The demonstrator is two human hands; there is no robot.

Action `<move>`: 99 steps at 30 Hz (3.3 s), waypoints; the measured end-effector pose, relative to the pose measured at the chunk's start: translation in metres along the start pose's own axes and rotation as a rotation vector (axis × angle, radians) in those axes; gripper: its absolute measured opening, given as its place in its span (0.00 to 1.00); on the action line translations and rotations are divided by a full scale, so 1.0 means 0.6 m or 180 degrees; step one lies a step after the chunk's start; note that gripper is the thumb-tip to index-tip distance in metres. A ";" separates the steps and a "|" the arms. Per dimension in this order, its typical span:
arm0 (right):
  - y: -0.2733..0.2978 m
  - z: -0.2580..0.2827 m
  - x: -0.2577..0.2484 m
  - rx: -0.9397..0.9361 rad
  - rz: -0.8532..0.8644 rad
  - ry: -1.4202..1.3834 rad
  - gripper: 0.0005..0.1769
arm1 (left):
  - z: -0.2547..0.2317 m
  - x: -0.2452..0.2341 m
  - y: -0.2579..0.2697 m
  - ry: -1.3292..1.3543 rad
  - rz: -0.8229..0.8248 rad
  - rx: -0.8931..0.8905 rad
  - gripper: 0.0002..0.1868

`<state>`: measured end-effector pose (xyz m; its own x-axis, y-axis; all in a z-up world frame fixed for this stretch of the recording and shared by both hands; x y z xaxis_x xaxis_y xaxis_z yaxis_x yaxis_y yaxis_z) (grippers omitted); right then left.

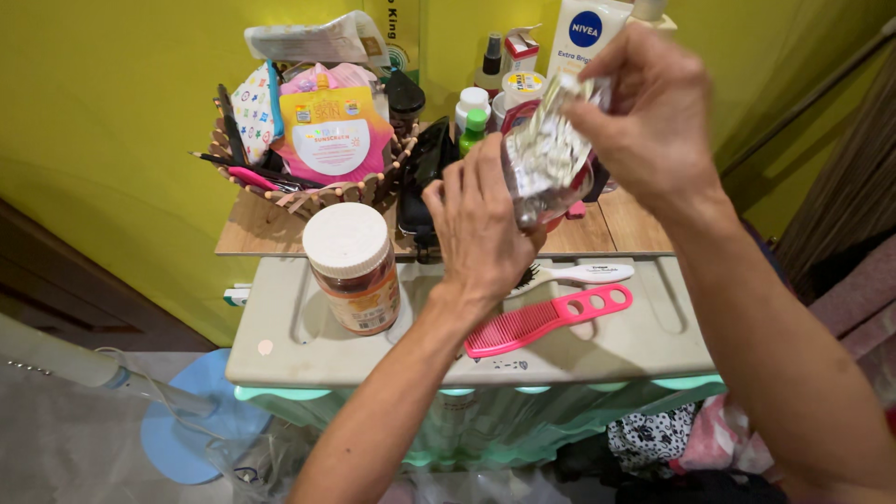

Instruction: The person organizes personal care items on a vanity and a nearby bench. They place a red tin, sunglasses, a hairbrush, a comb, and a small jar onto the vanity, then move a black bag and a hairbrush onto the bench. The person also opens a clear jar, removes a sachet, and reseals it.

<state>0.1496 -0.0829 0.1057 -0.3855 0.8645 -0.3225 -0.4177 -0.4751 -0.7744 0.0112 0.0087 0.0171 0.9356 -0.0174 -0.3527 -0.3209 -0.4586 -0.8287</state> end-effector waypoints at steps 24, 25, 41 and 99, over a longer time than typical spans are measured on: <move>0.007 -0.009 -0.010 0.0674 0.0540 -0.0747 0.10 | -0.020 -0.012 -0.021 -0.0379 0.0128 -0.0004 0.62; 0.008 -0.005 -0.013 0.0616 0.0644 -0.0744 0.09 | -0.018 -0.013 -0.021 -0.0402 0.0129 0.0001 0.62; -0.040 0.052 -0.016 0.0459 0.1347 0.0056 0.06 | -0.013 -0.003 -0.033 -0.0170 -0.0333 0.0140 0.57; -0.120 0.085 0.051 -0.0324 0.2521 -0.2337 0.40 | 0.045 -0.129 -0.121 0.3990 0.1817 -0.1201 0.47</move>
<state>0.1257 -0.0306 0.1794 -0.9280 -0.0071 -0.3725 0.2237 -0.8101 -0.5420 -0.0419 0.0672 0.0931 0.2672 -0.9462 0.1825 -0.8198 -0.3227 -0.4730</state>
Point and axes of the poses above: each hand's wrist, its own y-axis away from the middle knuckle, its own x-axis out of the palm, z = x × y, the point moved 2 cm from there along -y, towards the middle knuckle, and after that the axes turned 9 degrees about -z, right-handed, at the moved point
